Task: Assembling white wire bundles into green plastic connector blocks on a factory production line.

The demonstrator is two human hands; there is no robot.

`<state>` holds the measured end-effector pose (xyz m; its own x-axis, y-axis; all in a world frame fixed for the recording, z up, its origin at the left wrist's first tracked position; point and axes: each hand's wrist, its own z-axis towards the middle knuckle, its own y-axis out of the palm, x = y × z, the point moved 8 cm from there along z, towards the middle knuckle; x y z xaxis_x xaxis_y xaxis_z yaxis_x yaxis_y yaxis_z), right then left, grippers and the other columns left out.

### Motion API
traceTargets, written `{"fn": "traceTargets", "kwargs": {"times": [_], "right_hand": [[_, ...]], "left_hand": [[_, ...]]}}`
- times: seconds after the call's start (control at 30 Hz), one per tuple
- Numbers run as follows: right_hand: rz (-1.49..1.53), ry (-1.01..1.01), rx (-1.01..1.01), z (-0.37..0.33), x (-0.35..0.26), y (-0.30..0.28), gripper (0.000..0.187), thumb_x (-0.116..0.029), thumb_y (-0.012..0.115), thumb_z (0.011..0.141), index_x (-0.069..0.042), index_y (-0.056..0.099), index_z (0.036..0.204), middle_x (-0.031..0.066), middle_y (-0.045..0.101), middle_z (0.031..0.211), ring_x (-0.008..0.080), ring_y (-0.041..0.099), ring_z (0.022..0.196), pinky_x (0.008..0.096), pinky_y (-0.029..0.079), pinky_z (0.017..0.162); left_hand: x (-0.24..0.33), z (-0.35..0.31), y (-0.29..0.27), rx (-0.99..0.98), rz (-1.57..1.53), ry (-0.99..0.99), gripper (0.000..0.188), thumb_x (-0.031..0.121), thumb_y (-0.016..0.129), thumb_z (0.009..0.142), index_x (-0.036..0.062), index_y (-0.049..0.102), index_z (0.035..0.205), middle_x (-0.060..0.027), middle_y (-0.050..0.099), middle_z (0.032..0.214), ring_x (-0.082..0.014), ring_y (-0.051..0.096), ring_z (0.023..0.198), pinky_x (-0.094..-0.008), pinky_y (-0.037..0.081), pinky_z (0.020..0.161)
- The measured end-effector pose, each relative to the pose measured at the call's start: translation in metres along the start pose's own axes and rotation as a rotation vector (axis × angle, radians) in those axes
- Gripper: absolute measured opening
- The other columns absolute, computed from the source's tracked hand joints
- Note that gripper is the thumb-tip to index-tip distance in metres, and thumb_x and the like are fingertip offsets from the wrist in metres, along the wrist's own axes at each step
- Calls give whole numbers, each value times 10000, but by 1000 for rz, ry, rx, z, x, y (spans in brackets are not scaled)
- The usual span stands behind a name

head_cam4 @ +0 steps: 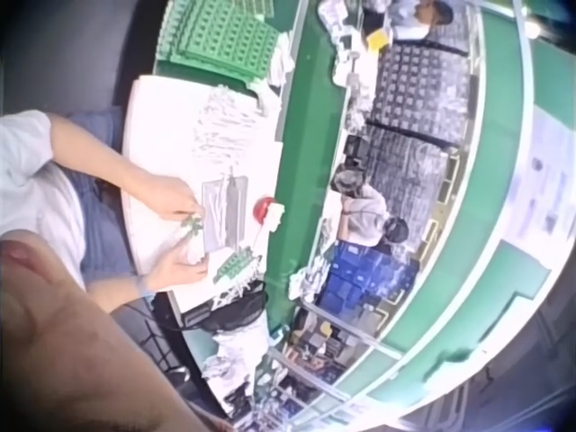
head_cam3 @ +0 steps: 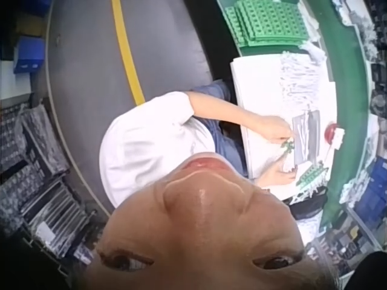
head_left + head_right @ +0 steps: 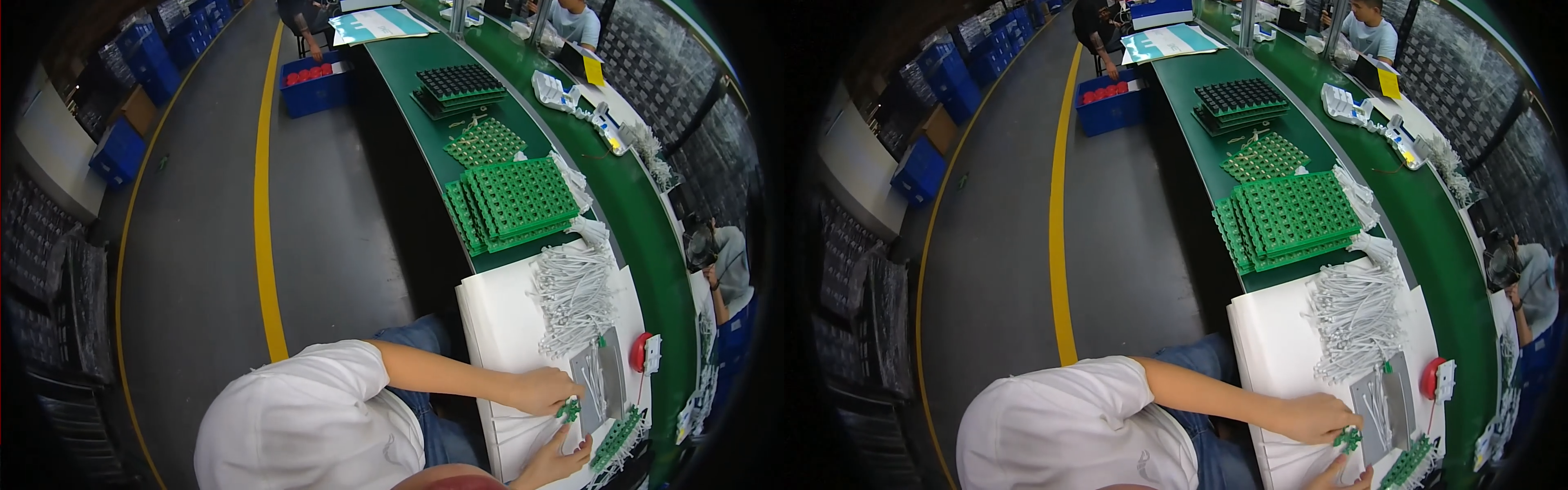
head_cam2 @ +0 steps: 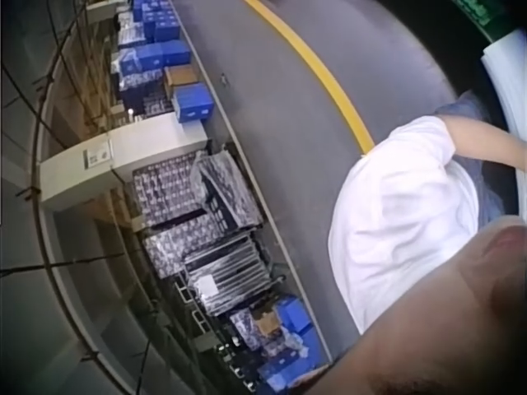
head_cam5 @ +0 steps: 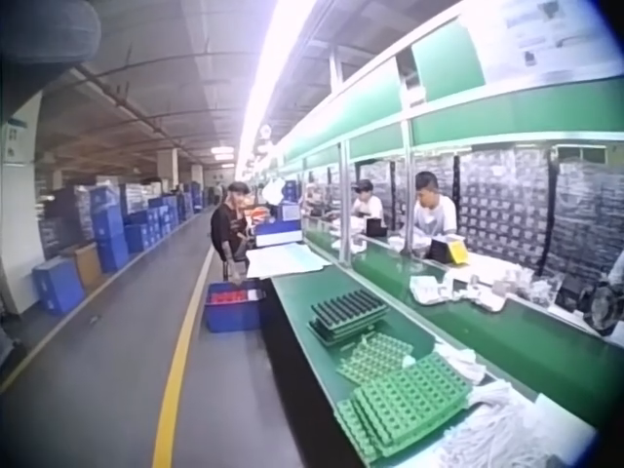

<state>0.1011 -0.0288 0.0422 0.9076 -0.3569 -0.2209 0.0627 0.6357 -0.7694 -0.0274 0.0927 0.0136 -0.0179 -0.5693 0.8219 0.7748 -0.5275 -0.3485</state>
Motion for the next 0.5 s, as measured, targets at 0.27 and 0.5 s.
{"fn": "traceTargets", "kwargs": {"times": [0.27, 0.5], "right_hand": [[121, 142, -173, -10, 18, 26, 495, -357, 515, 983, 33, 501, 1288, 249, 522, 1229, 406, 513, 1096, 472, 406, 954], [329, 74, -166, -16, 0, 38, 473, -290, 576, 966, 38, 496, 1297, 221, 526, 1166, 358, 518, 1057, 425, 417, 926]], "left_hand": [[-6, 10, -13, 153, -190, -181, 142, 70, 566, 775, 43, 611, 907, -120, 594, 722, -319, 606, 697, -444, 444, 614], [-17, 12, 15, 102, 68, -141, 227, 114, 602, 817, 45, 573, 1032, -150, 607, 896, -356, 610, 788, -459, 474, 671]]}}
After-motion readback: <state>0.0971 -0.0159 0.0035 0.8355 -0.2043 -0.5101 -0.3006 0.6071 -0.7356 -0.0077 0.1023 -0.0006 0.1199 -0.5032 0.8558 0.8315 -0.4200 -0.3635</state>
